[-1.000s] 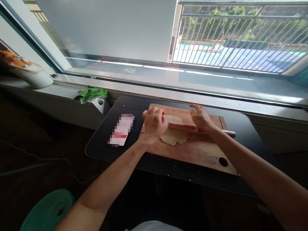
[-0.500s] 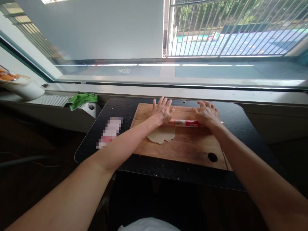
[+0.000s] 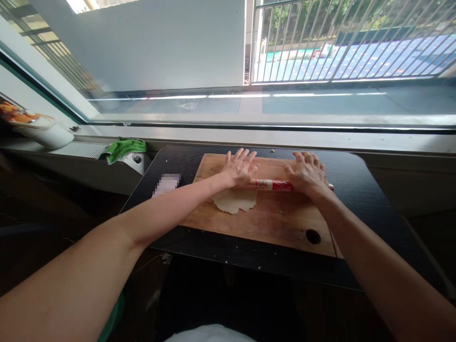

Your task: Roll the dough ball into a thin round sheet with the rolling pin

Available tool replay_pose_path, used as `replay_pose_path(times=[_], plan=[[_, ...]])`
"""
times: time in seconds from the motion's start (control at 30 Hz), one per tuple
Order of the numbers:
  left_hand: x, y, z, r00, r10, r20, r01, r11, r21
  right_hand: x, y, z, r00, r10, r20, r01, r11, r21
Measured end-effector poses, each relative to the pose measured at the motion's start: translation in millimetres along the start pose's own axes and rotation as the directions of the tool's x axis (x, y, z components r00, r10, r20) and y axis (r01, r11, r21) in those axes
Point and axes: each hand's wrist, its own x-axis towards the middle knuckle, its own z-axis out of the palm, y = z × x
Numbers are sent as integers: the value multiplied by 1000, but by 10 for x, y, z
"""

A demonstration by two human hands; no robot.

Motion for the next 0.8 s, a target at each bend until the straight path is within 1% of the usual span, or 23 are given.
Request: replay_pose_path(times=[0.1, 0.17, 0.23, 0.3, 0.37, 0.43, 0.5, 0.57, 0.63, 0.73, 0.8], plan=[[-271, 59, 94, 990, 136, -48, -134, 990, 37, -313, 42, -10, 994, -98, -40, 96, 994, -61], [-334, 81, 115, 982, 177, -71, -173, 983, 65, -397, 51, -21, 989, -135, -67, 128, 987, -93], [-219, 57, 81, 988, 140, -65, -135, 988, 68, -269, 30, -22, 992, -109, -71, 103, 991, -81], [-24, 5, 27, 996, 64, -60, -61, 996, 61, -36, -2, -10, 998, -42, -55, 40, 999, -37], [84, -34, 7, 998, 19, -60, -16, 999, 49, 106, -14, 4, 1000, 9, -30, -9, 1000, -8], [16, -35, 45, 998, 40, -40, -39, 999, 34, 42, 6, 11, 1000, -2, -11, 1, 1000, -28], [-162, -1, 118, 992, 119, -36, -118, 993, 30, -166, 47, 11, 996, -82, -27, 79, 993, -86], [-290, 33, 169, 979, 186, -83, -183, 982, 45, -333, 72, 2, 984, -162, -75, 151, 979, -138], [-261, 31, 158, 969, 201, -145, -195, 979, 61, -323, 51, -8, 978, -175, -117, 158, 978, -139], [-27, -35, 61, 959, 125, -255, -108, 991, 78, -50, -36, -25, 991, -58, -117, 50, 996, -70], [57, -70, 15, 936, 94, -339, -64, 993, 98, 90, -67, -50, 996, 2, -90, -7, 998, -59]])
